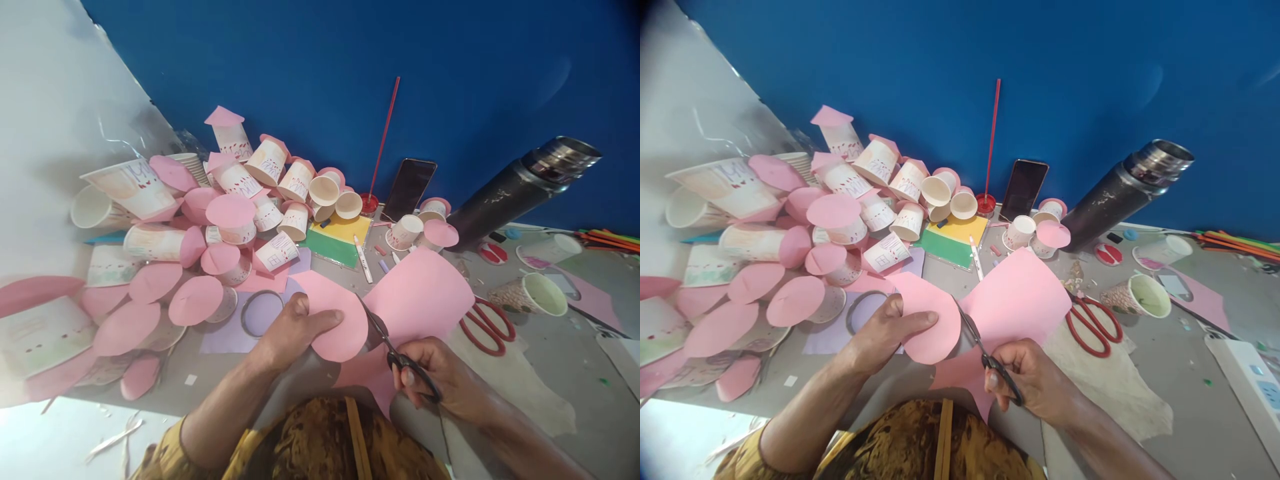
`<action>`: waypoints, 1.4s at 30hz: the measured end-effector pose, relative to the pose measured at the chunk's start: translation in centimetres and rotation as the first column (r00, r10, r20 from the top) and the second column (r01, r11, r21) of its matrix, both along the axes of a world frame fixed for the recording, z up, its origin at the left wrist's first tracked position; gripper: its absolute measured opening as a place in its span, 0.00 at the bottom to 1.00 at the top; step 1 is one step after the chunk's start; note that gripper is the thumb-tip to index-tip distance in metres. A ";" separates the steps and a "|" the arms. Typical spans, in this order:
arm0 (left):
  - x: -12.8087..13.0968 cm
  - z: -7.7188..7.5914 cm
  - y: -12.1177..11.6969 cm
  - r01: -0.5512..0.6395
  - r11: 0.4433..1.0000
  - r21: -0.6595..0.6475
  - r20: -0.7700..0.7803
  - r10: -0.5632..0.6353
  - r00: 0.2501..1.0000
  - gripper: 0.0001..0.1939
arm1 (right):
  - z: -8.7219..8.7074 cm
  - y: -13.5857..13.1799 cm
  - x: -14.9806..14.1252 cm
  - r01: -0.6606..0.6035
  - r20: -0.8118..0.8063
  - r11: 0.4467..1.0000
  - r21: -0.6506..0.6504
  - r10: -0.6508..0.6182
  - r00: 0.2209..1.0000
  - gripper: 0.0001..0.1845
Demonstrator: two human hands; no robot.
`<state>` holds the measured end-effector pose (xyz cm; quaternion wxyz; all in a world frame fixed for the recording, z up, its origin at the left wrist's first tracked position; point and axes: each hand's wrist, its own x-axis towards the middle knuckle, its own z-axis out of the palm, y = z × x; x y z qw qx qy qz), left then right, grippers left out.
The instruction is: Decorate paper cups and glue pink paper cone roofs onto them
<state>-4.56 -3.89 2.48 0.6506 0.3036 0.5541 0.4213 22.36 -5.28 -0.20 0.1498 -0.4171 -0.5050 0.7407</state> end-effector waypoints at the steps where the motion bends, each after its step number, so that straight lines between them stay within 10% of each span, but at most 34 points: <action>1: 0.0 -0.1 0.0 0.000 1.000 -0.005 0.009 0.000 1.000 0.13 | 0.0 0.0 0.0 -0.003 0.003 1.000 0.001 0.003 1.000 0.30; 42: -1.4 1.2 1.0 0.358 0.933 0.027 0.007 -0.359 0.933 0.10 | 1.2 0.6 0.7 -0.135 0.091 0.991 -0.001 0.134 0.987 0.33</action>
